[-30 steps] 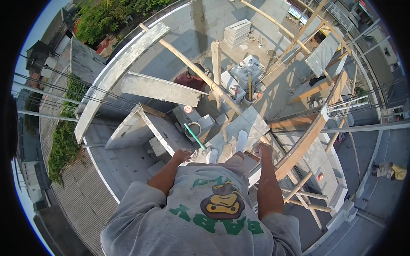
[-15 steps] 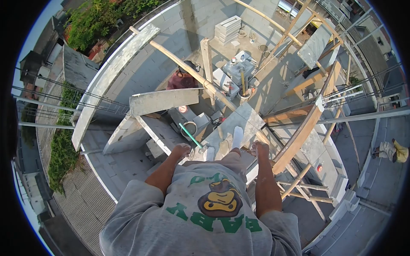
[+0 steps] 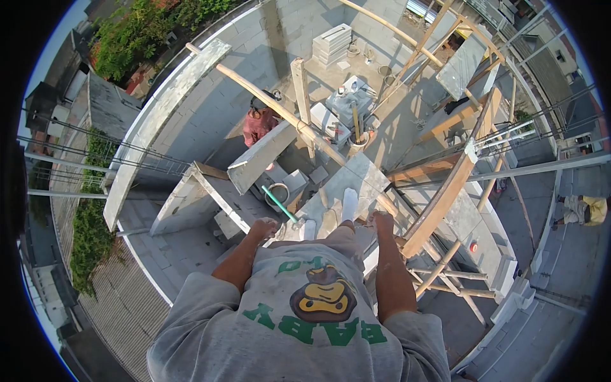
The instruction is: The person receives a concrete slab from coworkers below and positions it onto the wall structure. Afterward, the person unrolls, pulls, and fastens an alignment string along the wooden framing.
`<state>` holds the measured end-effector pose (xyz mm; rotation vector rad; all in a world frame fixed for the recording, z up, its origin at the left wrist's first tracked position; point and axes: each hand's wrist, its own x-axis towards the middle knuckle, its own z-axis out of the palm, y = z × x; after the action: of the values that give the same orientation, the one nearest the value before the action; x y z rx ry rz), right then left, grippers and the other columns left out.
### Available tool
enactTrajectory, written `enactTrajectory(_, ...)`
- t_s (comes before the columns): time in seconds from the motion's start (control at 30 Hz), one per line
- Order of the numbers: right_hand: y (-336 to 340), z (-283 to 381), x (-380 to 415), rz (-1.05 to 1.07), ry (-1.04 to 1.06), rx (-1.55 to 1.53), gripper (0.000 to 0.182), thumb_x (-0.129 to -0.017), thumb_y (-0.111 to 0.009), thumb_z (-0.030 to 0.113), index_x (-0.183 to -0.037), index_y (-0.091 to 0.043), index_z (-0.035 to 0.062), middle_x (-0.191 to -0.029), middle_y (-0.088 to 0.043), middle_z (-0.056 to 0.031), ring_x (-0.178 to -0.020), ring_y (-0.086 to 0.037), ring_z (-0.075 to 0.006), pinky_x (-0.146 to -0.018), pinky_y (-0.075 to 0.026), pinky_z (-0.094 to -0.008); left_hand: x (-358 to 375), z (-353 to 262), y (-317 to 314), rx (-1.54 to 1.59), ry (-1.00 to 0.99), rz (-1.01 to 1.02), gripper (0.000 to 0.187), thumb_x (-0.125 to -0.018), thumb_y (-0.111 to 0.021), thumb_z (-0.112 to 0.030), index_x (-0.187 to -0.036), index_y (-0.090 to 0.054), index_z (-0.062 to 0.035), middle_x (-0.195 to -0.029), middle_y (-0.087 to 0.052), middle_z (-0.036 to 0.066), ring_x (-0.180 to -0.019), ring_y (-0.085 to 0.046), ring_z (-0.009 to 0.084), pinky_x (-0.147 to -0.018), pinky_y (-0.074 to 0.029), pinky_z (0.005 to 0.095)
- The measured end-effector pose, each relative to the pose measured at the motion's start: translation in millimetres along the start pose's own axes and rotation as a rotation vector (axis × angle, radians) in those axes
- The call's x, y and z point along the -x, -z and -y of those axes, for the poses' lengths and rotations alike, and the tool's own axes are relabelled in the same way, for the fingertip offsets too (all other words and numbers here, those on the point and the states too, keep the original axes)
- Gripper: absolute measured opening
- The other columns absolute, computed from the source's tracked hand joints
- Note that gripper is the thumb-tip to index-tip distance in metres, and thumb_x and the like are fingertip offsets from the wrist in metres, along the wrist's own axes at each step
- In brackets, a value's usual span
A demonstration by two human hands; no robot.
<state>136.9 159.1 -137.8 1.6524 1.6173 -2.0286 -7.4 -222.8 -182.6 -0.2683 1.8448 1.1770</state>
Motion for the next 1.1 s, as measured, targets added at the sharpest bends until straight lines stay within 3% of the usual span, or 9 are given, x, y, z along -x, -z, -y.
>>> enactTrajectory(0.17,-3.0,-5.0,3.8,0.042,-0.002,-0.074,0.015,-0.076,-0.051,0.012,-0.077,-0.058,-0.0011,-0.066,-0.057,-0.0075,-0.052,-0.055,-0.0157,-0.044,-0.044,-0.0269,-0.1,2.7,5.9,0.081,-0.052,0.078,0.027,-0.078,-0.057,-0.022,-0.087,-0.059,0.0042,-0.066,-0.058,0.010,-0.050,-0.054,0.0146,-0.046,-0.043,0.0271)
enactTrajectory(0.27,-0.8,-10.7,-6.8,-0.148,0.010,0.114,0.012,-0.074,-0.053,0.008,-0.073,-0.059,-0.0026,-0.065,-0.059,-0.0107,-0.049,-0.057,-0.0183,-0.043,-0.046,-0.0299,18.6,-22.3,-1.6,0.050,0.001,0.006,0.025,-0.082,-0.053,-0.017,-0.096,-0.056,0.0033,-0.065,-0.056,0.009,-0.049,-0.053,0.0157,-0.042,-0.040,0.0240)
enactTrajectory(0.37,1.5,-19.2,-19.4,-0.144,0.075,0.138,0.022,-0.071,-0.058,0.019,-0.066,-0.062,-0.0019,-0.061,-0.061,-0.0111,-0.053,-0.060,-0.0189,-0.049,-0.047,-0.0303,-16.4,13.2,13.9,0.036,0.075,0.158,0.033,-0.082,-0.051,-0.021,-0.110,-0.050,-0.0028,-0.075,-0.061,0.014,-0.052,-0.057,0.0175,-0.041,-0.041,0.0258)
enactTrajectory(0.6,-7.8,-36.4,-43.4,-0.231,0.117,0.318,0.032,-0.068,-0.059,0.029,-0.070,-0.064,-0.0024,-0.069,-0.063,-0.0177,-0.068,-0.063,-0.0294,-0.064,-0.049,-0.0356,-23.2,-0.4,15.3,-0.138,-0.001,0.106,0.032,-0.083,-0.050,-0.022,-0.111,-0.051,-0.0058,-0.076,-0.061,0.013,-0.051,-0.056,0.0172,-0.041,-0.041,0.0264)
enactTrajectory(0.7,-10.6,-45.6,-42.9,-0.185,0.149,0.257,0.018,-0.076,-0.057,0.015,-0.068,-0.061,-0.0005,-0.060,-0.059,-0.0058,-0.049,-0.057,-0.0150,-0.044,-0.047,-0.0281,-20.1,-10.0,13.8,-0.195,-0.015,0.110,0.034,-0.082,-0.052,-0.026,-0.107,-0.053,-0.0035,-0.078,-0.063,0.012,-0.057,-0.060,0.0177,-0.044,-0.043,0.0269)
enactTrajectory(0.83,-10.7,-43.3,-21.6,-0.159,0.171,0.287,0.020,-0.075,-0.057,0.016,-0.068,-0.061,-0.0021,-0.060,-0.059,-0.0086,-0.048,-0.058,-0.0167,-0.044,-0.047,-0.0281,-14.7,-19.5,10.5,-0.216,0.025,0.127,0.035,-0.082,-0.052,-0.029,-0.106,-0.053,-0.0029,-0.080,-0.064,0.012,-0.060,-0.061,0.0185,-0.045,-0.044,0.0276)
enactTrajectory(0.93,-5.3,-41.2,-13.9,-0.198,0.082,0.357,0.033,-0.068,-0.059,0.033,-0.075,-0.066,0.0008,-0.076,-0.064,-0.0193,-0.078,-0.062,-0.0325,-0.073,-0.047,-0.0381,-16.7,-18.1,9.7,-0.243,0.033,0.130,0.035,-0.083,-0.051,-0.030,-0.106,-0.053,-0.0035,-0.082,-0.064,0.012,-0.059,-0.061,0.0183,-0.045,-0.044,0.0275)
enactTrajectory(1.03,-2.5,-50.3,-25.7,-0.225,0.152,0.351,0.026,-0.075,-0.057,0.018,-0.070,-0.062,-0.0064,-0.061,-0.061,-0.0133,-0.052,-0.062,-0.0212,-0.045,-0.050,-0.0310,-21.8,-13.6,13.0,-0.244,0.047,0.126,0.034,-0.083,-0.051,-0.030,-0.105,-0.054,-0.0037,-0.082,-0.064,0.013,-0.060,-0.061,0.0187,-0.045,-0.044,0.0279)
enactTrajectory(1.1,-0.7,-53.8,-29.5,-0.230,0.154,0.365,0.026,-0.075,-0.057,0.019,-0.071,-0.063,-0.0064,-0.061,-0.061,-0.0135,-0.051,-0.062,-0.0214,-0.045,-0.050,-0.0310,-24.8,-14.8,13.6,-0.239,0.047,0.127,0.034,-0.083,-0.052,-0.029,-0.105,-0.054,-0.0038,-0.082,-0.064,0.013,-0.060,-0.062,0.0189,-0.045,-0.045,0.0281)
